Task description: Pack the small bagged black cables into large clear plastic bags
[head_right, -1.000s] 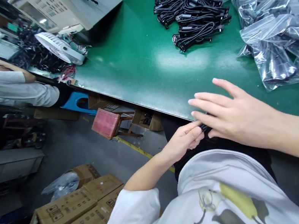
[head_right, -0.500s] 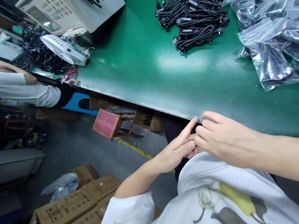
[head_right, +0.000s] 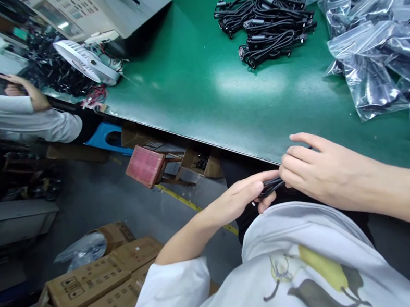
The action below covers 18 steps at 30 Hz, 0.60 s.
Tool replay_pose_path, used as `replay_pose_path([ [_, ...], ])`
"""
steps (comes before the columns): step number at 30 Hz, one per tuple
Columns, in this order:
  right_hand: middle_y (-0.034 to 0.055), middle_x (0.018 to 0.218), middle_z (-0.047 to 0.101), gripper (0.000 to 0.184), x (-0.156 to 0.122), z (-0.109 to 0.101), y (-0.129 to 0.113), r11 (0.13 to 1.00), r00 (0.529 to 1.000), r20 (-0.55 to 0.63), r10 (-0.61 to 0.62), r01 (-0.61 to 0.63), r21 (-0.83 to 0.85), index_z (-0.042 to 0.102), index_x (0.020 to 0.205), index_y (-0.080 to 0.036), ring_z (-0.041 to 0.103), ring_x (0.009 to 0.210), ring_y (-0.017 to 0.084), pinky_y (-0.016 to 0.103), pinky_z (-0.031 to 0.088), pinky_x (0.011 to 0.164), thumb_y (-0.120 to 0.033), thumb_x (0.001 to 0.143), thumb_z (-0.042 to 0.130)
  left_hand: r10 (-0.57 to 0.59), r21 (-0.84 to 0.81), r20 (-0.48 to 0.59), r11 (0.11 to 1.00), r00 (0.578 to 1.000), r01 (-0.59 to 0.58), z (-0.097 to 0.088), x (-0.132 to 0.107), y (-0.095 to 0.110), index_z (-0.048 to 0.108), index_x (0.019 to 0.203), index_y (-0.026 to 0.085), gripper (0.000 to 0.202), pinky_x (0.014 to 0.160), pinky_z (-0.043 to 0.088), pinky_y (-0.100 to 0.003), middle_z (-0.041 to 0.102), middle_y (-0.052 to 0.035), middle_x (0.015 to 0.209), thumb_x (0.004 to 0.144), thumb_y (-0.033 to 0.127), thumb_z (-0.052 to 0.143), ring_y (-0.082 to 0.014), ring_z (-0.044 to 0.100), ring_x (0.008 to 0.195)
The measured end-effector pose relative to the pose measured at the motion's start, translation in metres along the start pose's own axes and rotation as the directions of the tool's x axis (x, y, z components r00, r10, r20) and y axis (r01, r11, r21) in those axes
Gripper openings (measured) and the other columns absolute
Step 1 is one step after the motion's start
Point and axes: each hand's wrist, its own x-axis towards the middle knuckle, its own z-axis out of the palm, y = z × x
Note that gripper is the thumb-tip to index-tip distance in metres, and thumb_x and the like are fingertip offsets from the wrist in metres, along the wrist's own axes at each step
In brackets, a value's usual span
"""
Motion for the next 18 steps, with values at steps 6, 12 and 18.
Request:
replay_pose_path([
  [6,0.0079,0.115,0.072,0.037,0.002,-0.003,0.024,0.998,0.999,-0.04,0.019,-0.017,0.065,0.068,0.115,-0.027,0.064,0.115,0.028,0.058,0.031,0.121,-0.011,0.097,0.04,-0.097,-0.423,0.148,0.893,0.984,0.152,-0.004,0.018,-0.005,0.065,0.124,0.013,0.049,0.054,0.036,-0.02,0.05,-0.0023,0.088,0.088,0.045,0.068,-0.0075,0.051,0.065],
  [12,0.0076,0.137,0.064,0.037,-0.002,-0.023,0.016,0.931,0.942,-0.196,0.272,-0.206,0.301,0.062,0.132,-0.028,0.058,0.13,0.026,0.053,0.04,0.117,-0.019,0.099,0.05,0.003,-0.497,-0.194,0.862,0.981,-0.101,-0.006,0.044,0.003,0.064,0.107,0.011,0.035,0.047,0.021,-0.015,0.042,0.0042,0.076,0.082,0.033,0.076,0.0004,0.029,0.05],
  [18,0.0059,0.102,0.074,0.034,0.015,-0.102,-0.042,0.491,0.959,-0.046,0.281,-0.103,0.865,0.067,0.119,-0.026,0.072,0.094,0.014,0.022,0.057,0.081,-0.029,0.105,0.036,0.208,-0.22,-0.554,0.897,0.806,-0.382,-0.068,0.147,0.085,0.062,0.101,0.009,0.01,0.062,0.044,-0.016,0.056,-0.0007,0.079,0.092,0.013,0.059,-0.0053,0.054,0.063],
])
